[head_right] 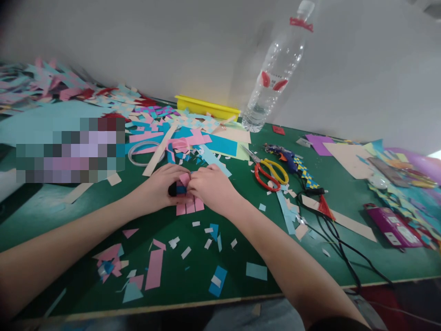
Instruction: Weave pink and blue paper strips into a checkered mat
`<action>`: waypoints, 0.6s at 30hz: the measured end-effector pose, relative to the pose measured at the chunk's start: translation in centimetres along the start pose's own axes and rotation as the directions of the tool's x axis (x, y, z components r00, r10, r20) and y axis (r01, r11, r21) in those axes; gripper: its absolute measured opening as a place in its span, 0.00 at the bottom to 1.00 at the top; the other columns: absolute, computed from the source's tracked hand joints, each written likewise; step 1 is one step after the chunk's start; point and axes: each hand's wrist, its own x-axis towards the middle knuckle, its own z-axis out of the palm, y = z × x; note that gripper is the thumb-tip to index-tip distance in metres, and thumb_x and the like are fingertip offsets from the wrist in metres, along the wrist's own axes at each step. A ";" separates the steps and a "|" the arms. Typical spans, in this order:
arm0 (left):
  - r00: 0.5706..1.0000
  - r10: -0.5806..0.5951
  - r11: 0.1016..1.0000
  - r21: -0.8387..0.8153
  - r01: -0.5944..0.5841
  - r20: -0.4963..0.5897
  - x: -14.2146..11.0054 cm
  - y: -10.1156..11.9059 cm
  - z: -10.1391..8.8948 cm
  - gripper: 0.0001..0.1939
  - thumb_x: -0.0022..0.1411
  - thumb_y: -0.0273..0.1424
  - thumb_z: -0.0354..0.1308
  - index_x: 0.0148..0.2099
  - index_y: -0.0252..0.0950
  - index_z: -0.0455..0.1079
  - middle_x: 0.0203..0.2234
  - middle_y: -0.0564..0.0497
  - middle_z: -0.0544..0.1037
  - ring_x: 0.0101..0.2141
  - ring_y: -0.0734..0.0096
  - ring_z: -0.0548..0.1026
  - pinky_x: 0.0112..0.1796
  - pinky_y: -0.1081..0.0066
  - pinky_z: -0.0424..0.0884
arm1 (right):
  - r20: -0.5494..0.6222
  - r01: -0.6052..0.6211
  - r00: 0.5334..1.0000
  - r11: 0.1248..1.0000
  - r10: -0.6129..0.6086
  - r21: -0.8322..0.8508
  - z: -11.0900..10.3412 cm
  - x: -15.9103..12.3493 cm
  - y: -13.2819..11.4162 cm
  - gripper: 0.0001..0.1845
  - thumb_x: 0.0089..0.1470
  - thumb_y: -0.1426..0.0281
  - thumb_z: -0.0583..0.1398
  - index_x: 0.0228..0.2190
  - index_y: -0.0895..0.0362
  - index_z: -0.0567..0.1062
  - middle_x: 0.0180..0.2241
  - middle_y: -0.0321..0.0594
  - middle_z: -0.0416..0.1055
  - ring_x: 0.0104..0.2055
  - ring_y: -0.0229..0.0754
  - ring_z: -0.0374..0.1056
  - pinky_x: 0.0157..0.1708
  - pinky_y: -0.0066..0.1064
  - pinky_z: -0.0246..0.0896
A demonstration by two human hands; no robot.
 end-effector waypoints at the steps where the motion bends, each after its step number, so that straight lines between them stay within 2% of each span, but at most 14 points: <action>1: 1.000 0.001 1.000 0.000 -0.001 0.001 0.0 0.0 0.0 0.17 0.55 0.44 0.66 0.42 0.39 0.72 0.46 0.47 0.75 0.49 0.53 0.69 0.50 0.54 0.65 | -0.001 -0.003 1.000 1.000 0.003 0.001 0.0 0.0 -0.1 0.10 0.62 0.73 0.58 0.32 0.57 0.80 0.39 0.41 0.78 0.44 0.44 0.67 0.45 0.38 0.49; 8: 1.000 -0.012 1.000 0.014 0.012 0.017 0.1 0.2 -0.1 0.16 0.54 0.42 0.67 0.41 0.38 0.72 0.46 0.46 0.75 0.49 0.52 0.69 0.51 0.53 0.65 | 0.012 -0.026 1.000 0.999 0.025 0.034 -0.1 -0.1 0.0 0.12 0.63 0.75 0.56 0.33 0.59 0.80 0.39 0.42 0.78 0.44 0.43 0.67 0.45 0.37 0.48; 18: 1.000 -0.010 0.999 0.035 0.009 0.021 0.0 0.0 0.0 0.17 0.55 0.44 0.66 0.41 0.37 0.73 0.46 0.45 0.75 0.50 0.51 0.68 0.52 0.53 0.65 | -0.043 0.034 0.999 0.998 -0.031 0.059 0.6 -0.2 0.7 0.12 0.63 0.74 0.56 0.32 0.59 0.79 0.37 0.41 0.77 0.43 0.43 0.68 0.45 0.37 0.50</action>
